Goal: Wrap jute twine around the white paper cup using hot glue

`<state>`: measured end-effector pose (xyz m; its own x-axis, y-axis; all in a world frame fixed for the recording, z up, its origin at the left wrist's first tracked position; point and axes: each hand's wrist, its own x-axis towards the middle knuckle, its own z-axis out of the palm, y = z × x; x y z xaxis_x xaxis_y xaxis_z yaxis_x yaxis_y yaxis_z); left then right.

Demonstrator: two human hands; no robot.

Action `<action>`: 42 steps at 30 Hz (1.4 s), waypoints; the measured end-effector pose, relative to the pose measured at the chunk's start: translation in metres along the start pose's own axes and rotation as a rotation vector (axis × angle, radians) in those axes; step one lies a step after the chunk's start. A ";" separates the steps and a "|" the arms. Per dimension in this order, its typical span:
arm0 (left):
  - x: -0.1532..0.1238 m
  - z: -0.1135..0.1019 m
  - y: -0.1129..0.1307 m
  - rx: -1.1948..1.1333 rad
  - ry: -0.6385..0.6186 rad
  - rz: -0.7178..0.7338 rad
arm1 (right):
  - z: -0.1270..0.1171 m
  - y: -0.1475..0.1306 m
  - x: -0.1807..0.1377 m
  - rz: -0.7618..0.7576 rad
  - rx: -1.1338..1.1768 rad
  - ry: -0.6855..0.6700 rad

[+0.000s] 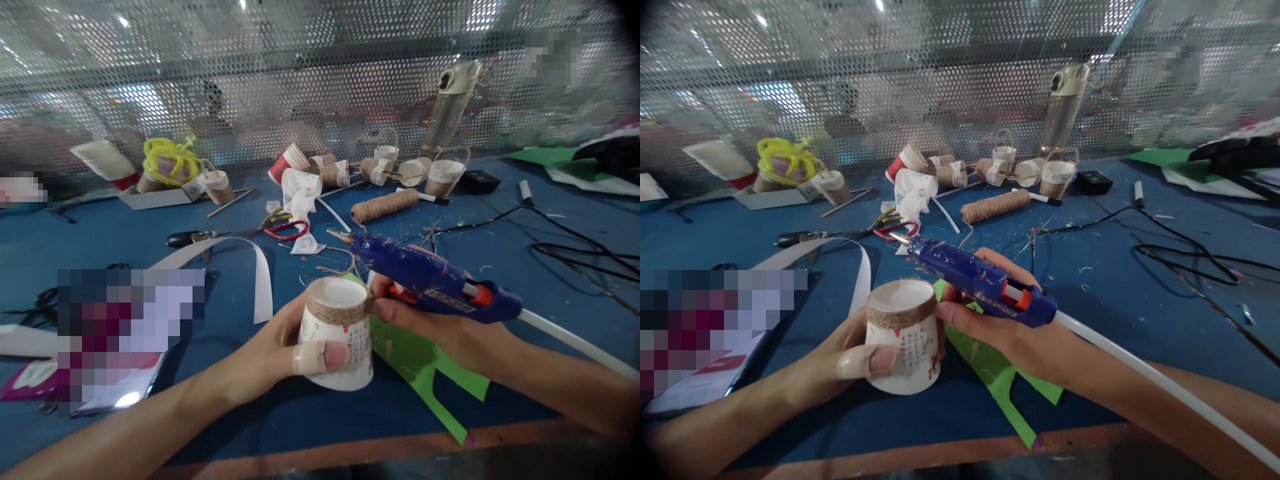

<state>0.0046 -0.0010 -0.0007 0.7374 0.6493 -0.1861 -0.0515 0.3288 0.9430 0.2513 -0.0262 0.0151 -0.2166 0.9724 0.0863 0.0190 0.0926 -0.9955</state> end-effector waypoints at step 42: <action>0.006 0.003 -0.005 -0.154 0.052 0.106 | -0.008 0.020 0.002 -0.584 -0.351 -0.031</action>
<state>0.0114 -0.0007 -0.0059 0.6870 0.7190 -0.1053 -0.2327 0.3549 0.9055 0.2591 -0.0202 -0.0045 -0.3156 0.7358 0.5992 0.2050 0.6694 -0.7140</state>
